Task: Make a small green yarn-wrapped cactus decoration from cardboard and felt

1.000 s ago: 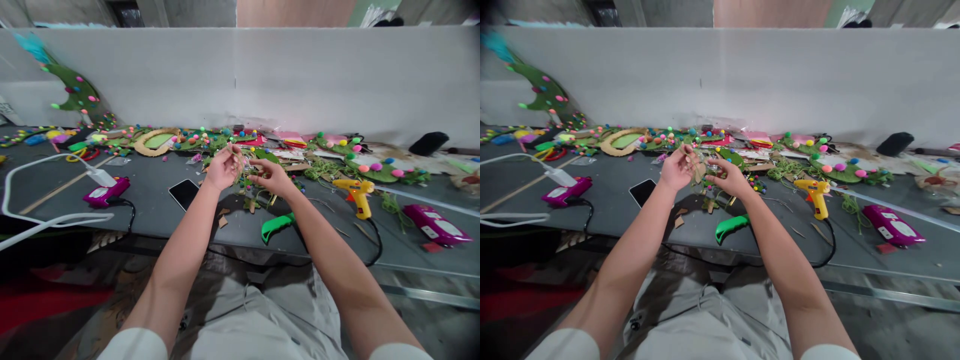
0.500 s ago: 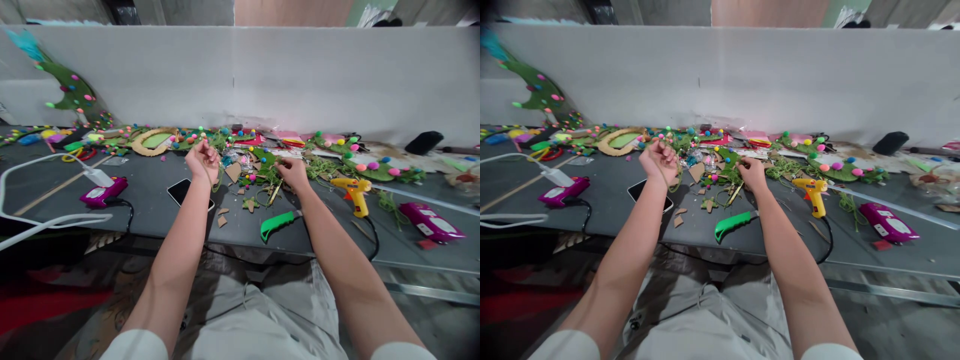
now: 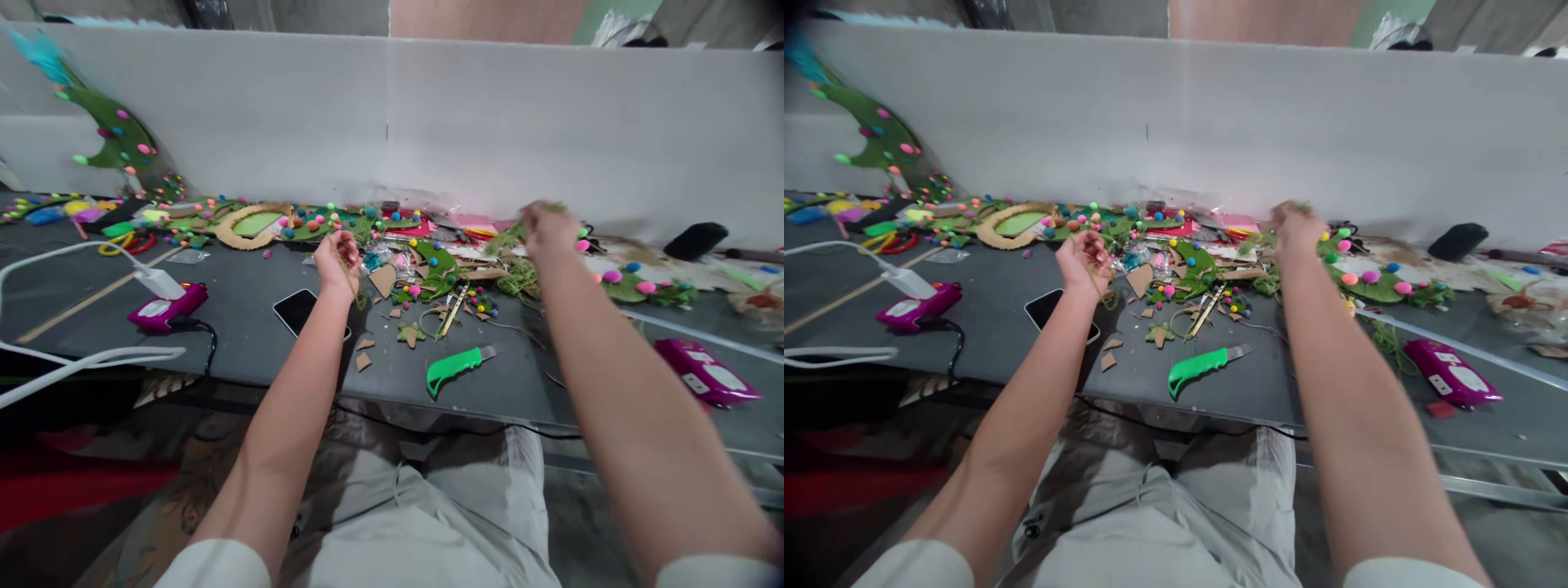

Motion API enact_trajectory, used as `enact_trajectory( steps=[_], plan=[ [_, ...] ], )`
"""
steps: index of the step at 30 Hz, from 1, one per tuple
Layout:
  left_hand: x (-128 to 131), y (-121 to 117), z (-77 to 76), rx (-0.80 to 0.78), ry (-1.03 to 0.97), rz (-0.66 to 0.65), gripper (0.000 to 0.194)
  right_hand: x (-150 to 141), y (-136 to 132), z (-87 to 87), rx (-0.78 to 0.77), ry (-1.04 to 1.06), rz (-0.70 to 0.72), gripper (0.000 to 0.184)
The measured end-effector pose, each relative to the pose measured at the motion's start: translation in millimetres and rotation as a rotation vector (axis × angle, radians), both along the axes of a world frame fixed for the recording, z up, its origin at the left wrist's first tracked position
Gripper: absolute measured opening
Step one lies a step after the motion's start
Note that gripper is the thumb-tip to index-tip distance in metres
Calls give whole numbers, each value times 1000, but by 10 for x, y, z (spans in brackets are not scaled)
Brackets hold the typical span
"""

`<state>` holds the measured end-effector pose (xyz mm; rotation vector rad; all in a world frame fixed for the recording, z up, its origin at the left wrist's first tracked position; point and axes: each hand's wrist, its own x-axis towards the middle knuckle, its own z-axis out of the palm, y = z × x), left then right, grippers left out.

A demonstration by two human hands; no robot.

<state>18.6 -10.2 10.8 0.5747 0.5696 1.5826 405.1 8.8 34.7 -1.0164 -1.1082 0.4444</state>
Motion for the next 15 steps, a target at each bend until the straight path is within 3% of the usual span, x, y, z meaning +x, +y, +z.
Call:
enact_trajectory(
  steps=[3,4,5,7,9,11,13,15],
  plan=[
    [3,4,-17,21,-6,9,25,417,69,405,62,29,-195,13],
    [5,6,-24,36,-3,4,25,490,40,447,-68,-93,-261,17],
    [7,10,-31,51,0,-8,24,528,-8,439,-267,-247,-233,21],
    [15,18,-43,70,9,-43,23,509,-128,312,-525,-372,-142,28],
    [30,23,-50,73,26,-83,21,389,-241,132,-650,-439,-77,29],
    [52,15,-54,76,63,-129,19,178,-335,-14,-660,-470,-24,28],
    [78,-16,-58,102,119,-193,16,-132,-430,-100,-614,-481,59,12],
    [104,-71,-63,147,182,-296,15,-532,-542,-154,-559,-480,188,28]
  ],
)
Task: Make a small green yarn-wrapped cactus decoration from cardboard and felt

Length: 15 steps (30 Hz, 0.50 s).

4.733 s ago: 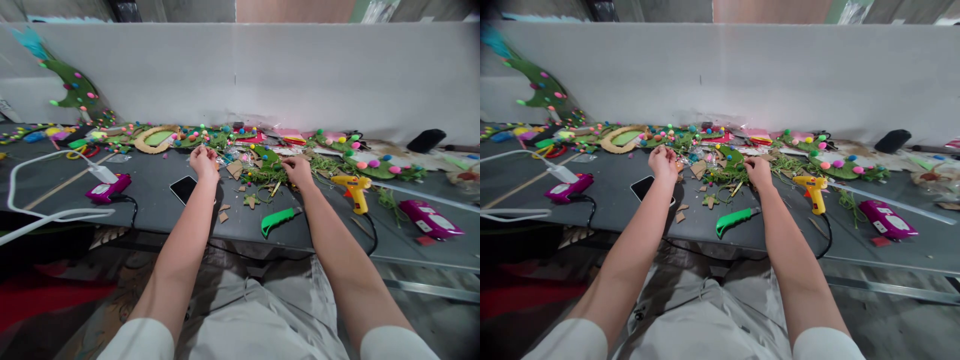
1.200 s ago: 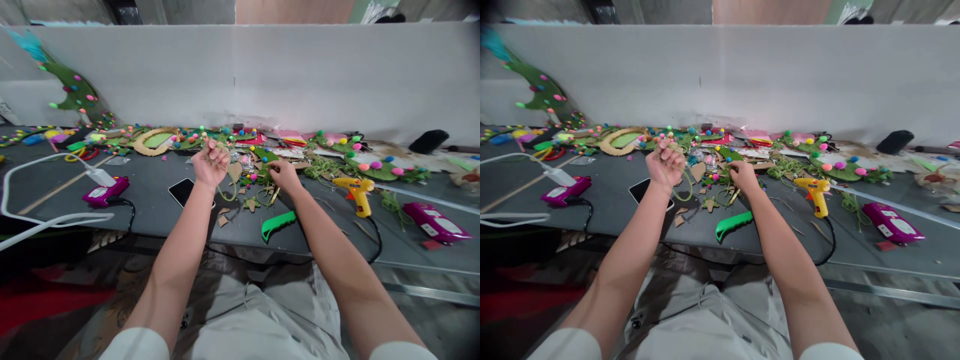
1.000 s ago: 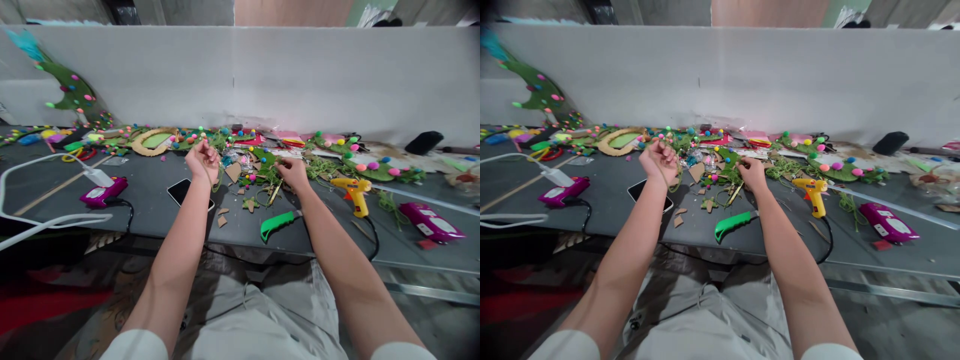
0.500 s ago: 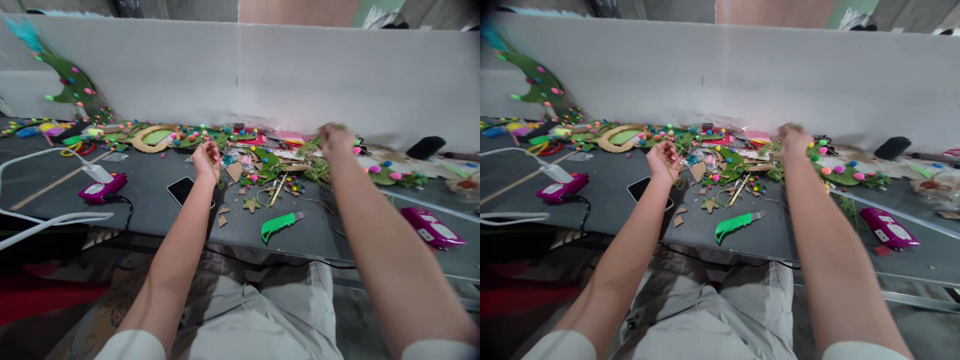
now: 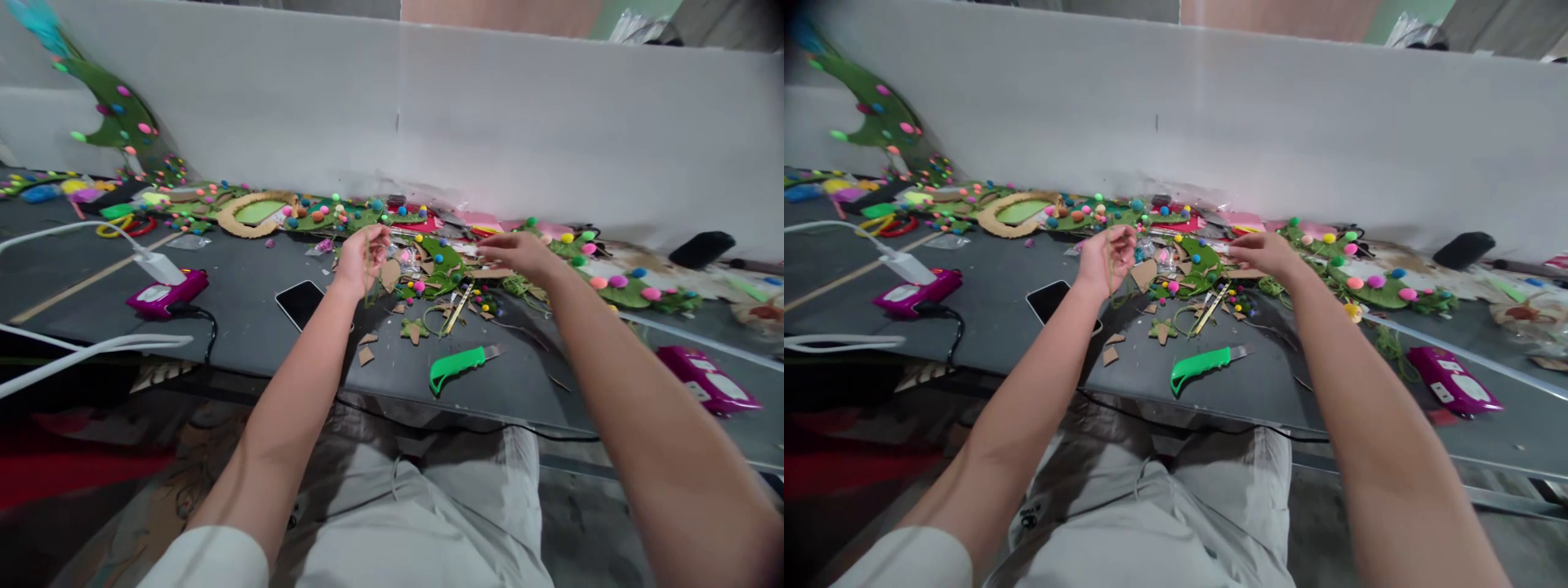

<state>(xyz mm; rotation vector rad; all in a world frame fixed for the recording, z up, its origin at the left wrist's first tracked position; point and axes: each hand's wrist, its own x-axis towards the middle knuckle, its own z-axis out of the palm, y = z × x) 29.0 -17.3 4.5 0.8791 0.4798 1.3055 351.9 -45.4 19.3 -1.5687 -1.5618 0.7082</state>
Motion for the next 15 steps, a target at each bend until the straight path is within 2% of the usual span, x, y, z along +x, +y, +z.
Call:
enact_trajectory(
  steps=[4,6,8,10,13,15],
  plan=[
    [38,-142,0,77,139,-315,20,-845,-234,-137,103,206,450,74],
    [51,-196,5,111,202,-434,23,-1139,-311,-226,101,325,558,79],
    [61,-221,6,136,260,-506,25,-1291,-354,-303,135,435,538,70],
    [65,-216,0,153,297,-539,26,-1314,-378,-353,158,484,467,58],
    [56,-174,-25,157,275,-482,21,-1207,-404,-378,177,450,325,39],
    [42,-139,-45,157,254,-424,19,-1115,-416,-382,185,436,248,34]
  ],
)
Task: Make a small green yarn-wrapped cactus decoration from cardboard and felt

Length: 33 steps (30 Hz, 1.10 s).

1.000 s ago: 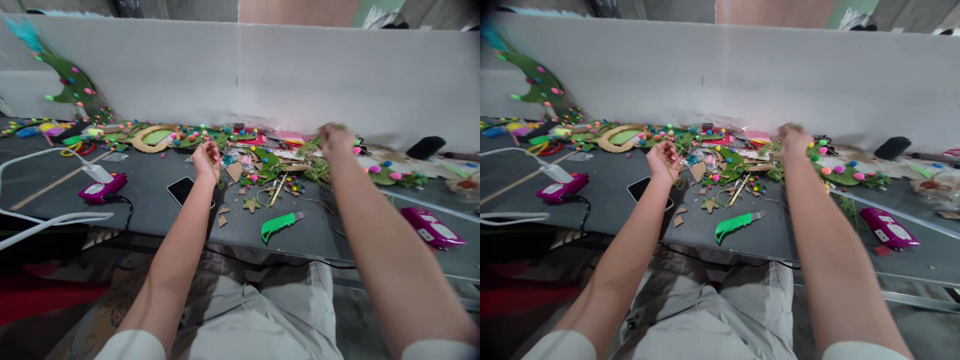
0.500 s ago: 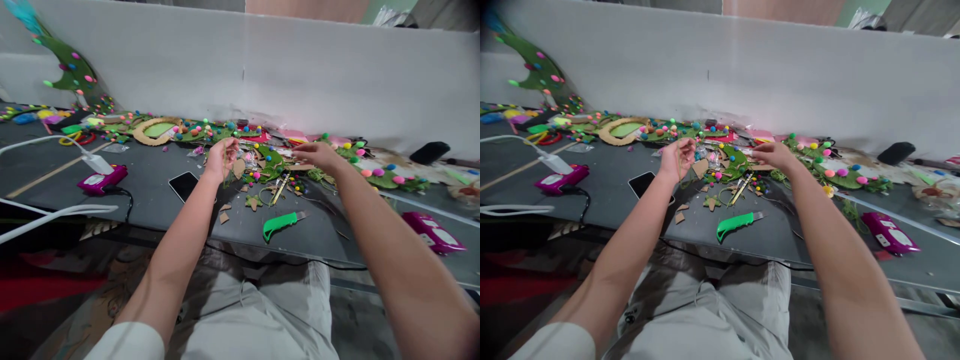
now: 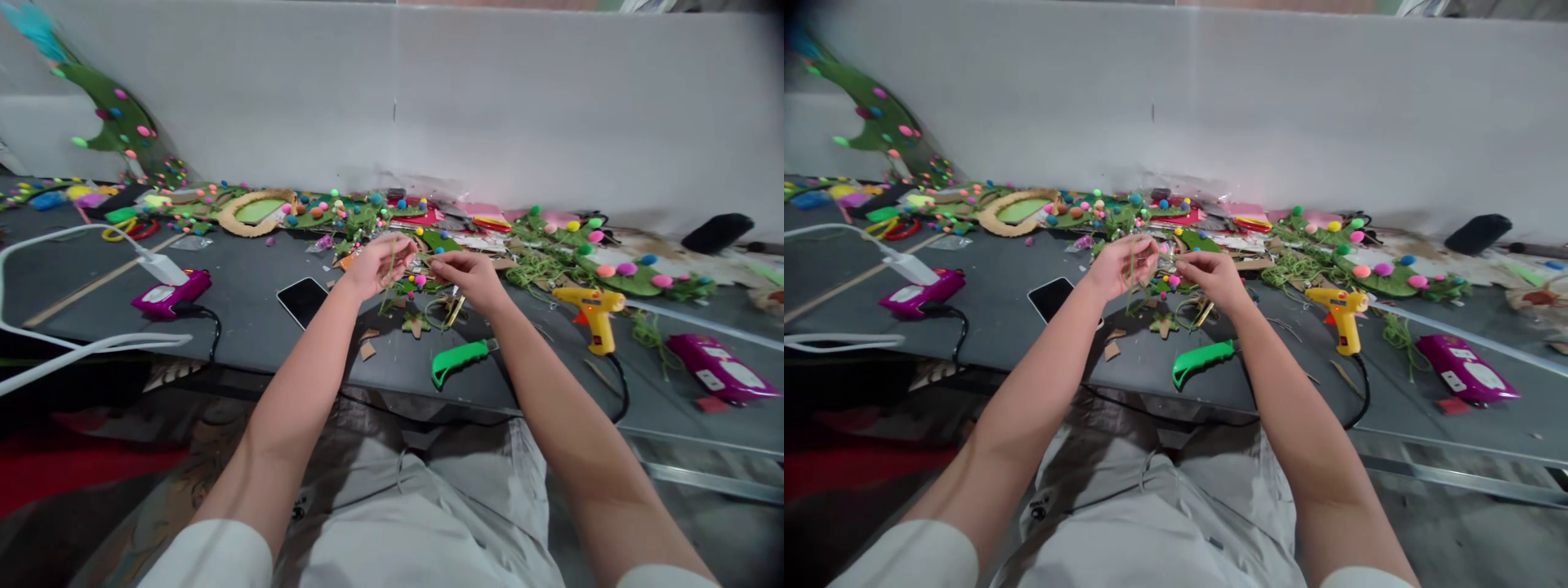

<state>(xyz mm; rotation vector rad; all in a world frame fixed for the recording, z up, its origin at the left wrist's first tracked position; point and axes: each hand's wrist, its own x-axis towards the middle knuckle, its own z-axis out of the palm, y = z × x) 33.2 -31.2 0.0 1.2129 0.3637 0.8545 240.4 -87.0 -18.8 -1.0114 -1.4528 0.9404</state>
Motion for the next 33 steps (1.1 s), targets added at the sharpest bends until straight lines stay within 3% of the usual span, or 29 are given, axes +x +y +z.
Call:
enact_trajectory(
  steps=[5,9,12,17,24,26,30,33],
  plan=[
    [-31,61,-44,12,-10,41,21,118,23,-24,-29,83,-68,34],
    [-44,75,-43,-46,-85,64,21,134,44,-4,-104,309,-60,40],
    [-45,49,5,-121,-150,116,28,162,31,34,-159,434,-46,45],
    [-57,-49,121,-161,-204,247,33,227,42,30,-232,473,-50,42],
    [-132,-70,143,-172,-271,77,35,348,131,4,-155,618,-260,37],
    [-132,-73,135,-173,-280,20,35,297,84,10,-112,513,-196,37],
    [-72,-122,123,-169,-281,-102,36,-35,-41,2,16,47,134,55],
    [-17,-154,114,-168,-175,-152,37,-280,-77,-5,91,-127,238,44]
  ],
)
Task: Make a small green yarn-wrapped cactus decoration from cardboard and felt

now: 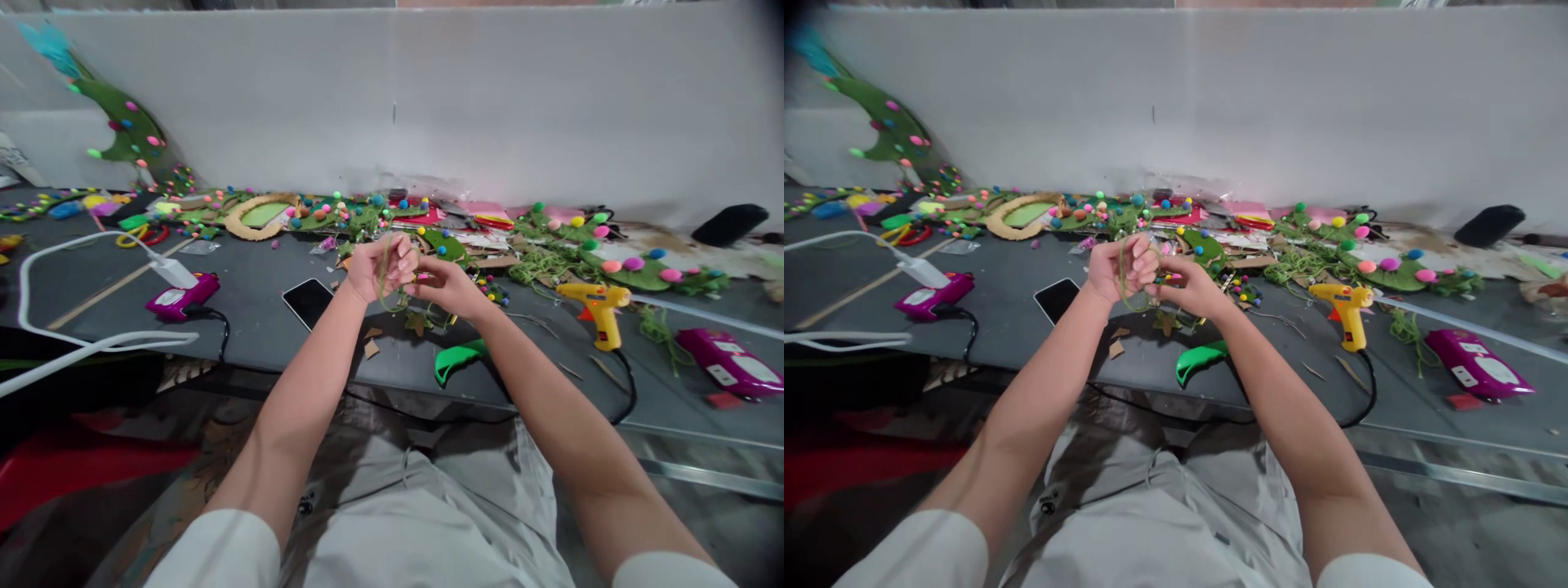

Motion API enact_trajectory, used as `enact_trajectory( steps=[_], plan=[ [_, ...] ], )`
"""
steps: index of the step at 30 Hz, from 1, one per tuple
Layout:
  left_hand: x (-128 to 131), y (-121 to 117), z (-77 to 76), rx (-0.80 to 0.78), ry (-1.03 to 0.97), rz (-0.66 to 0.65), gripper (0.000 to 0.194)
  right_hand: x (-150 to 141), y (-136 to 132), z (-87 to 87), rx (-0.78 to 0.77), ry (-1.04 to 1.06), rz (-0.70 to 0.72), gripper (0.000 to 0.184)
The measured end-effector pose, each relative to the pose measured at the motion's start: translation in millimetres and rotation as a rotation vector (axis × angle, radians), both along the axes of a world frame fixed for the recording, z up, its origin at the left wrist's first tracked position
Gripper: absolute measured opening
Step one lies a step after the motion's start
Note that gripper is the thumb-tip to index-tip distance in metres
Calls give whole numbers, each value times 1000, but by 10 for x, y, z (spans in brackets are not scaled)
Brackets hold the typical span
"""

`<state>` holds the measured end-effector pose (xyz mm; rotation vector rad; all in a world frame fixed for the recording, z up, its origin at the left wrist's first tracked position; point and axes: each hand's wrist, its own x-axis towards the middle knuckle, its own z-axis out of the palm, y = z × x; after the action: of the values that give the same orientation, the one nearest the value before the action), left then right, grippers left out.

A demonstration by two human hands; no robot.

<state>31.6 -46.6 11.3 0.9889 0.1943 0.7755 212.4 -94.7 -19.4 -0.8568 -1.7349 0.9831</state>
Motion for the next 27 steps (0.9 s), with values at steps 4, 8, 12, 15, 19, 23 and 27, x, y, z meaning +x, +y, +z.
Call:
enact_trajectory(
  steps=[4,8,12,15,19,23,27],
  plan=[
    [-9,19,5,8,13,71,37,-4,-22,21,9,50,-61,29],
    [-109,83,34,-26,-64,311,35,208,-53,63,-183,241,-45,31],
    [-212,159,40,-53,-172,539,34,379,4,107,-296,467,-107,36],
    [-272,239,17,-102,-236,637,34,493,68,145,-339,623,-160,41],
    [-323,348,-25,-154,-276,776,33,652,105,169,-301,712,-245,46],
    [-390,339,-48,11,-63,875,34,749,123,134,-250,705,-362,44],
    [-605,257,-72,347,337,878,27,785,119,140,-150,762,-424,36]
  ],
)
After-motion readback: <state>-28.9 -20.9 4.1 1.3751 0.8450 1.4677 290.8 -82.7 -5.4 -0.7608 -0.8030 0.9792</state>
